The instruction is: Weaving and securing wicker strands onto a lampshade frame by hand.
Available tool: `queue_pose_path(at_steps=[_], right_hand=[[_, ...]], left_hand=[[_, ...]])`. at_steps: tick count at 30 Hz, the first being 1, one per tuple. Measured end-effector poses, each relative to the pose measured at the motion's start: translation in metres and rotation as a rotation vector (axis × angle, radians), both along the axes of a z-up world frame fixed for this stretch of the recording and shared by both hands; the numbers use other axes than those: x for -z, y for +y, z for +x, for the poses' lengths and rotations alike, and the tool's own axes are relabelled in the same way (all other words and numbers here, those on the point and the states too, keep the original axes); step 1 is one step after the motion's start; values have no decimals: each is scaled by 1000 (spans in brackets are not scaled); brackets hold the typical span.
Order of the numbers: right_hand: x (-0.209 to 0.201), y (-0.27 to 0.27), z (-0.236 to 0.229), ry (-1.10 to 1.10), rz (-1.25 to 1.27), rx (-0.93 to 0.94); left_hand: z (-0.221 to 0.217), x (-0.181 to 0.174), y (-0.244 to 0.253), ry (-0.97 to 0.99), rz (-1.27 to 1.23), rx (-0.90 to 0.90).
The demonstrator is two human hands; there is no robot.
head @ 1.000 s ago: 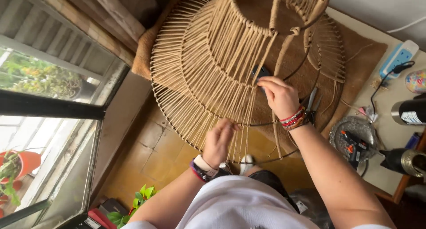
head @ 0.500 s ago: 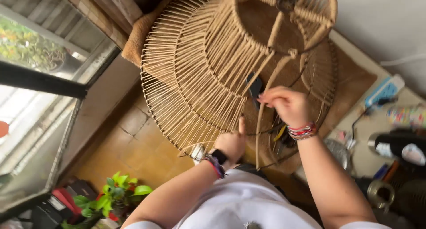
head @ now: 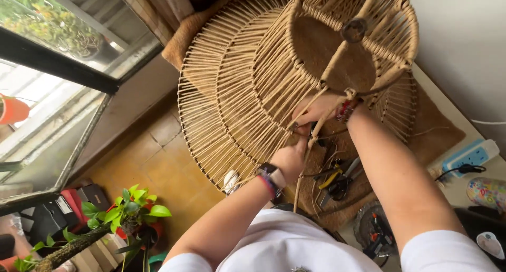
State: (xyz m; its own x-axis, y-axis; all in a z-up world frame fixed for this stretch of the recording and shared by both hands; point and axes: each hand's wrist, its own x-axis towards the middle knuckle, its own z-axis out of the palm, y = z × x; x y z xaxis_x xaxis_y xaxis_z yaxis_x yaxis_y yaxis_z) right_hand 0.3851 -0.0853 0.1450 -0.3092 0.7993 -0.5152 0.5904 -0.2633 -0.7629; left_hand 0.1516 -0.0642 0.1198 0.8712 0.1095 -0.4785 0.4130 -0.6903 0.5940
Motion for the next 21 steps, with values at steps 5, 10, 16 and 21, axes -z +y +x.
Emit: queue_pose_path(at_steps=[5, 10, 16, 21], right_hand=[[-17, -28, 27, 111, 303, 243], [-14, -43, 32, 969, 814, 779], [-30, -16, 43, 987, 1121, 711], [-38, -15, 30, 904, 1159, 766]], left_hand=[[-31, -109, 32, -338, 123, 102], [-8, -222, 86, -980, 177, -37], [64, -259, 102, -1042, 366, 35], [82, -251, 104, -890, 265, 56]])
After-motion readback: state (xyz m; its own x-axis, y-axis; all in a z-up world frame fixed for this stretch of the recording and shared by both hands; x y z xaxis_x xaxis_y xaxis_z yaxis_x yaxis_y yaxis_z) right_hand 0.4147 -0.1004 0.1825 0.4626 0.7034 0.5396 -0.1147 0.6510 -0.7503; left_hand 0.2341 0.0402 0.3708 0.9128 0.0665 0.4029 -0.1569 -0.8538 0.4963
